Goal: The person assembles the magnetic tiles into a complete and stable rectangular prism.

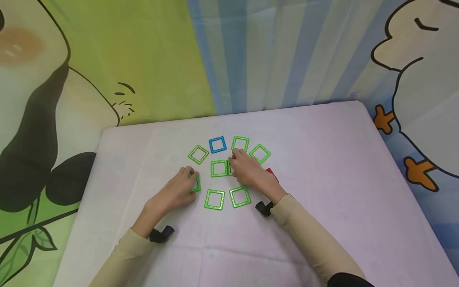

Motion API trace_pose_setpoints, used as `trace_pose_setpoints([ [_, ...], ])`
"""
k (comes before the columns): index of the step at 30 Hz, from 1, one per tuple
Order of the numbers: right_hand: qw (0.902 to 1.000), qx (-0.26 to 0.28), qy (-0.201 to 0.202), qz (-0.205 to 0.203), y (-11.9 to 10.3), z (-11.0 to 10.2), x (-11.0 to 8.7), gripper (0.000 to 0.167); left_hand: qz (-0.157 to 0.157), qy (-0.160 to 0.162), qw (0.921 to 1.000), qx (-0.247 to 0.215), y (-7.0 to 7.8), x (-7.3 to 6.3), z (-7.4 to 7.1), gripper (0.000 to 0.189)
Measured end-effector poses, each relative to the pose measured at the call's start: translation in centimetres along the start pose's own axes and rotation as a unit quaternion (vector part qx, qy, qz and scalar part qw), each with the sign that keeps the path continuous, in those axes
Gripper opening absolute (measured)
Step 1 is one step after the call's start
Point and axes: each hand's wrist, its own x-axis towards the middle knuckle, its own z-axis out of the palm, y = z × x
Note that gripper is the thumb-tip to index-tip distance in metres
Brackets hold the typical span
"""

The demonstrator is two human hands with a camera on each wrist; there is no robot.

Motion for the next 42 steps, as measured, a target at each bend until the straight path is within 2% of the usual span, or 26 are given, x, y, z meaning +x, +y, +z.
trace_pose_setpoints([
  [7, 0.9997, -0.022, -0.005, -0.006, -0.1, 0.2, 0.2, 0.045, 0.001, 0.021, 0.9998, -0.006, -0.2, 0.4, 0.3, 0.045],
  [10, 0.9996, -0.025, -0.010, -0.003, -0.1, 0.1, 0.2, 0.045, -0.005, 0.034, 0.9990, -0.029, -0.3, 0.8, 0.3, 0.050],
  [14, 0.9998, -0.017, -0.014, 0.001, -0.1, 0.1, 0.2, 0.043, -0.023, 0.047, 0.9946, -0.089, -0.5, 1.5, 0.3, 0.060],
  [17, 0.9998, -0.014, -0.014, 0.002, -0.1, 0.0, 0.2, 0.044, -0.030, 0.070, 0.9870, -0.142, -0.6, 2.2, 0.5, 0.063],
  [21, 0.9997, -0.012, -0.020, 0.006, -0.1, 0.0, 0.2, 0.046, -0.020, 0.098, 0.9753, -0.196, -0.7, 3.0, 1.1, 0.064],
  [25, 0.9997, -0.010, -0.020, 0.004, 0.1, 0.1, 0.3, 0.046, -0.011, 0.106, 0.9639, -0.244, -1.0, 3.7, 1.6, 0.066],
  [29, 0.9997, -0.015, -0.017, 0.002, 0.2, 0.1, 0.4, 0.046, -0.001, 0.113, 0.9493, -0.293, -1.4, 4.5, 1.8, 0.070],
  [39, 0.9994, -0.019, -0.028, 0.009, -0.1, -0.1, 0.5, 0.046, 0.033, 0.121, 0.9233, -0.363, -1.9, 5.1, 2.1, 0.071],
  [42, 0.9993, -0.022, -0.030, 0.010, -0.1, -0.1, 0.5, 0.045, 0.036, 0.122, 0.9203, -0.370, -1.9, 5.3, 2.2, 0.069],
])
